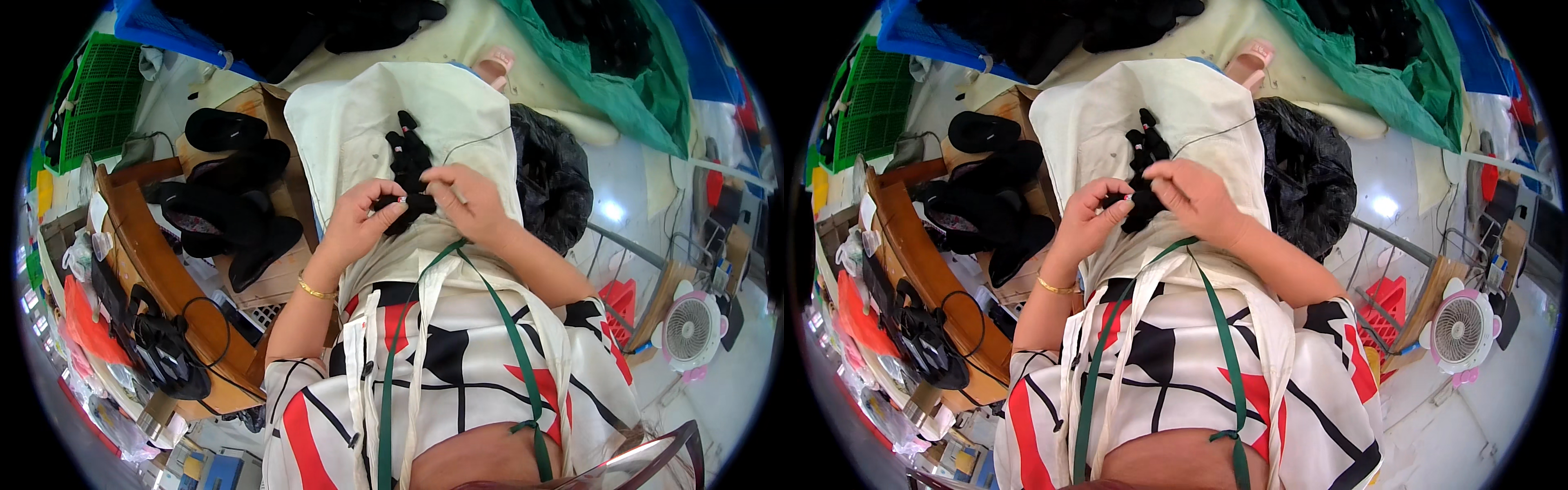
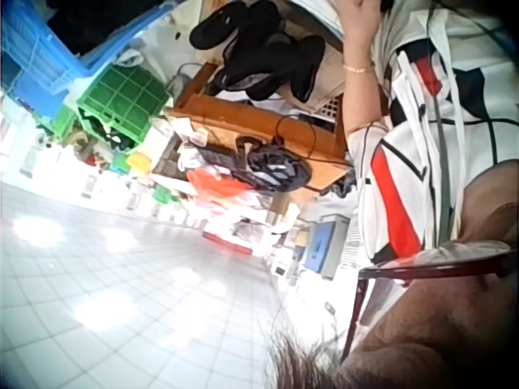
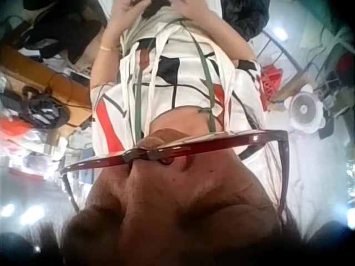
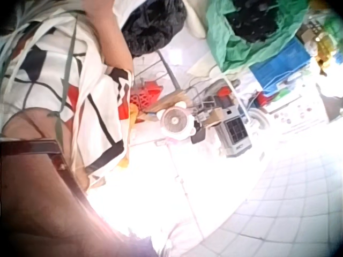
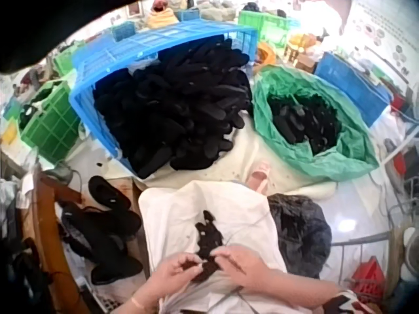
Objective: The person sits on the floor and sews a small red tag onto the heel of a black slip-on shoe using a needle and thread. They repeatedly pull the thread through the shoe and tie knots to secure the tag, handling multiple shoes from a nearby pile.
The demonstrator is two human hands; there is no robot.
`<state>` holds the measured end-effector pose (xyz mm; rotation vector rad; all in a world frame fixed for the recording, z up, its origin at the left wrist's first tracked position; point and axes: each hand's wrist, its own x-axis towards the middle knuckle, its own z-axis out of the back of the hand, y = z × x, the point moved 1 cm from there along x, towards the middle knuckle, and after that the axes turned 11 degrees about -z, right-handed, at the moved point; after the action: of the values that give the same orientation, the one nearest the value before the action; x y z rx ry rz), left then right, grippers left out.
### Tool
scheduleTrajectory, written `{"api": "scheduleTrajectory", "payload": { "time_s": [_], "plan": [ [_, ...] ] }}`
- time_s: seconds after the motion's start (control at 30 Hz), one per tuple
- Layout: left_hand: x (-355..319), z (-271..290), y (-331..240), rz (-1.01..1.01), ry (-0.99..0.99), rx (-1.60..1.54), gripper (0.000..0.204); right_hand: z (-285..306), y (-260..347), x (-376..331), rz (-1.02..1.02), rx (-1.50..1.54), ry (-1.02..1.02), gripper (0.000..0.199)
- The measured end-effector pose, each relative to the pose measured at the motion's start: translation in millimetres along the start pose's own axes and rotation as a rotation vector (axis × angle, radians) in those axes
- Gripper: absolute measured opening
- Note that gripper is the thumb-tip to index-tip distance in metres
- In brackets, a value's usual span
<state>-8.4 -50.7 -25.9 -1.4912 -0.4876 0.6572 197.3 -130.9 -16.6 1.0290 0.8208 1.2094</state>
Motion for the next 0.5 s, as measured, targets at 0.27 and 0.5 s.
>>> {"api": "scheduleTrajectory", "payload": {
  "time_s": [0.27, 0.5],
  "plan": [
    [7.3, -1.9, -30.2, -0.528, 0.043, 0.585, 0.026, 40.4, 18.3, 15.7, -0.377, 0.013, 0.535, 0.012],
    [6.2, -4.6, -37.7, -0.578, 0.079, 0.597, 0.032, 44.4, 21.9, 21.0, -0.130, -0.178, 0.645, 0.015]
  ]
}}
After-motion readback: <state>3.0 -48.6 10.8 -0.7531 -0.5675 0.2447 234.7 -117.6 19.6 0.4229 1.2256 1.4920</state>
